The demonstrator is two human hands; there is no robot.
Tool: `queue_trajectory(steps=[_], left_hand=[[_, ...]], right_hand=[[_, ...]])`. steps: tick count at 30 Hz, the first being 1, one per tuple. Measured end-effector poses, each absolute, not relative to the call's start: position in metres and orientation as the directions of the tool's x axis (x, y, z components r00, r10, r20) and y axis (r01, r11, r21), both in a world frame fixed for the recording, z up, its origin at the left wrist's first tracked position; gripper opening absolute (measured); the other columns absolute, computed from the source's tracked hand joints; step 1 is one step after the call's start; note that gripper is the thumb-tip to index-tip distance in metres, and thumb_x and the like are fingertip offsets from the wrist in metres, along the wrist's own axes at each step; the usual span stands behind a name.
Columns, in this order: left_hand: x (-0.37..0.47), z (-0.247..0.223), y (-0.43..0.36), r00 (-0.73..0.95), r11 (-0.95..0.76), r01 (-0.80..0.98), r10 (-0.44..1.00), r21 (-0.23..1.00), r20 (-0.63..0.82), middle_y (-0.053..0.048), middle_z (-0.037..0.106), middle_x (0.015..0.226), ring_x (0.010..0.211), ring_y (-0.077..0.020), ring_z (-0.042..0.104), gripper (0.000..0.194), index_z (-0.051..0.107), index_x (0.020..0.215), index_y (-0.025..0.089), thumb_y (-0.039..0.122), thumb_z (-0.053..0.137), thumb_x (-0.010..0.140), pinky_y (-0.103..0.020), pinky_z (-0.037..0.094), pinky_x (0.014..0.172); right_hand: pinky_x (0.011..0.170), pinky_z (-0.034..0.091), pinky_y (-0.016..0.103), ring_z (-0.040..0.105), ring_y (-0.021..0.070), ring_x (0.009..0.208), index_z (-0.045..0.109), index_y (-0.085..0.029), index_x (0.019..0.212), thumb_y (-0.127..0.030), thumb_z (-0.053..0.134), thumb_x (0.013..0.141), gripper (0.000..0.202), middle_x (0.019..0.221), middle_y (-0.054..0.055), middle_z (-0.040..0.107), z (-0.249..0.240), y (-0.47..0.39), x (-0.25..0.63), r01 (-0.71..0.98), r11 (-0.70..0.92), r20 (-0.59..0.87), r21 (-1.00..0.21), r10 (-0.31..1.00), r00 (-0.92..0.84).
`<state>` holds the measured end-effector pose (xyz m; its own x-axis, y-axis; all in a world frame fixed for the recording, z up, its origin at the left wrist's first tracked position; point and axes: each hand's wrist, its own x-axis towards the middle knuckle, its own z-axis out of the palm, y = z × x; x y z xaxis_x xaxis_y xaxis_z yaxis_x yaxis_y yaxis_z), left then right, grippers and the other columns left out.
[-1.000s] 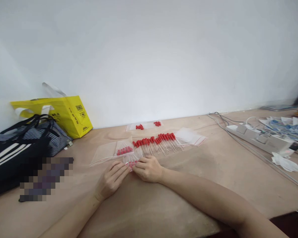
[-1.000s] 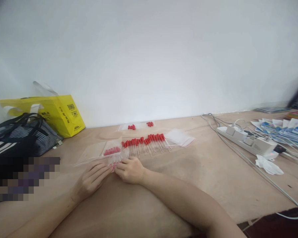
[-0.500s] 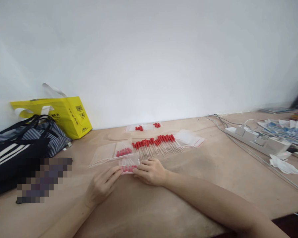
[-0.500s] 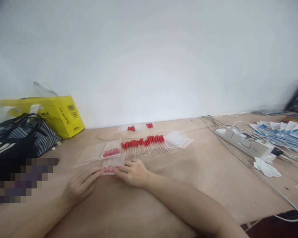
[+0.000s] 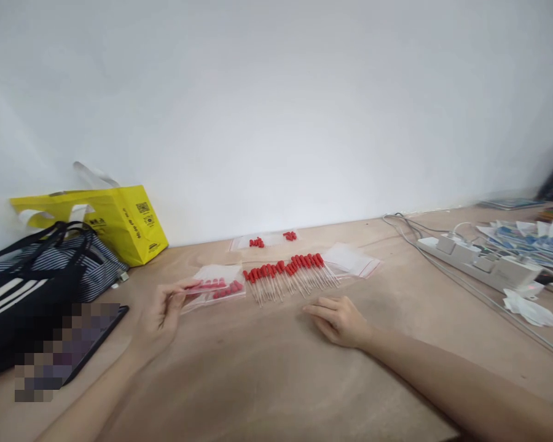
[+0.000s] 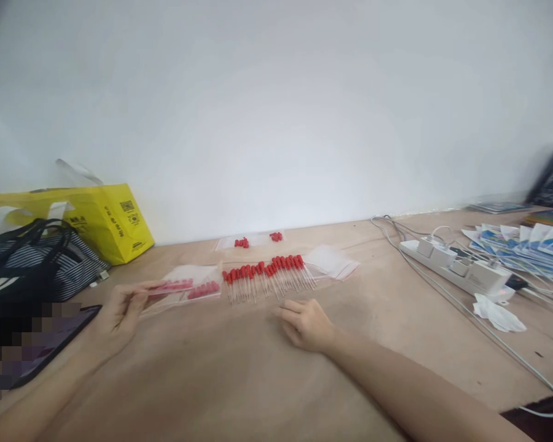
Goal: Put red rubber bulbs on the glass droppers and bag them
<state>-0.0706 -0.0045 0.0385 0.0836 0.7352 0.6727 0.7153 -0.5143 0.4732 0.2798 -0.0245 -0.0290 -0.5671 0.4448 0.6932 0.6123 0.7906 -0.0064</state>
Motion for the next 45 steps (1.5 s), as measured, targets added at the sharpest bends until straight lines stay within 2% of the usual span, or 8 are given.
queue_trajectory(steps=[6,12,17,28,32,38,42,45], left_hand=[[-0.073,0.017,0.055,0.305,-0.507,0.769,0.827,0.390,0.472,-0.008,0.061,0.098,0.089,-0.0186,0.059,0.038,0.048,0.090,0.018,0.048,0.024,0.084,-0.031,0.046,0.081],[-0.091,0.010,0.063,0.343,-0.479,0.827,0.845,0.295,0.411,-0.007,0.057,0.110,0.101,-0.0196,0.053,0.040,0.051,0.099,0.018,0.047,0.029,0.083,-0.031,0.042,0.087],[-0.114,0.007,0.050,0.296,-0.345,0.928,0.913,0.143,0.280,-0.010,0.046,0.126,0.116,-0.0229,0.041,0.054,0.042,0.119,0.013,0.049,0.029,0.081,-0.037,0.033,0.097],[-0.079,0.014,-0.056,-0.028,0.027,0.999,0.999,-0.023,-0.032,-0.017,0.038,0.130,0.122,-0.0305,0.031,0.074,0.041,0.122,-0.003,0.051,0.029,0.073,-0.045,0.026,0.100],[-0.017,0.022,-0.081,0.063,-0.060,0.998,0.984,0.024,-0.167,-0.018,0.033,0.133,0.122,-0.0312,0.030,0.075,0.036,0.126,-0.001,0.054,0.027,0.076,-0.046,0.024,0.100],[0.020,0.043,-0.058,0.338,-0.302,0.931,0.926,0.205,-0.168,-0.013,0.035,0.133,0.123,-0.0274,0.029,0.060,0.040,0.125,0.008,0.048,0.024,0.082,-0.043,0.026,0.100],[-0.017,0.064,-0.037,0.675,-0.610,0.728,0.720,0.314,-0.165,0.004,0.039,0.132,0.123,-0.0211,0.032,0.044,0.047,0.119,0.031,0.026,0.037,0.076,-0.042,0.024,0.102],[-0.047,0.068,-0.030,0.727,-0.629,0.680,0.644,0.377,-0.238,0.006,0.032,0.135,0.124,-0.0250,0.028,0.056,0.039,0.122,0.038,0.027,0.051,0.068,-0.046,0.025,0.100]], right_hand=[[0.052,0.038,0.020,0.054,0.0112,0.064,0.054,-0.018,0.102,-0.015,0.039,0.081,0.026,0.075,0.004,0.060,-0.026,-0.021,0.285,0.632,0.768,0.689,-0.104,0.514,-0.511],[0.056,0.039,0.020,0.055,0.0110,0.066,0.055,-0.019,0.101,-0.014,0.039,0.080,0.027,0.077,0.004,0.060,-0.026,-0.019,0.283,0.640,0.756,0.654,-0.137,0.554,-0.515],[0.059,0.040,0.020,0.056,0.0109,0.069,0.055,-0.019,0.099,-0.015,0.039,0.080,0.025,0.080,0.004,0.060,-0.025,-0.019,0.284,0.641,0.753,0.643,-0.146,0.565,-0.517],[0.057,0.038,0.020,0.054,0.0106,0.066,0.055,-0.019,0.098,-0.016,0.040,0.081,0.024,0.078,0.003,0.059,-0.024,-0.018,0.281,0.644,0.751,0.621,-0.143,0.575,-0.533],[0.057,0.038,0.020,0.054,0.0108,0.066,0.056,-0.019,0.096,-0.017,0.040,0.081,0.022,0.078,0.004,0.059,-0.025,-0.018,0.280,0.644,0.752,0.612,-0.138,0.576,-0.541],[0.058,0.038,0.020,0.054,0.0107,0.066,0.056,-0.019,0.096,-0.016,0.042,0.080,0.022,0.078,0.003,0.059,-0.025,-0.017,0.284,0.648,0.746,0.611,-0.153,0.587,-0.531],[0.057,0.038,0.020,0.054,0.0107,0.065,0.056,-0.019,0.096,-0.016,0.042,0.079,0.022,0.078,0.003,0.059,-0.024,-0.016,0.284,0.646,0.744,0.595,-0.172,0.601,-0.533],[0.057,0.038,0.020,0.054,0.0109,0.066,0.057,-0.019,0.094,-0.016,0.041,0.079,0.022,0.078,0.003,0.059,-0.023,-0.016,0.282,0.646,0.743,0.592,-0.175,0.603,-0.534]])
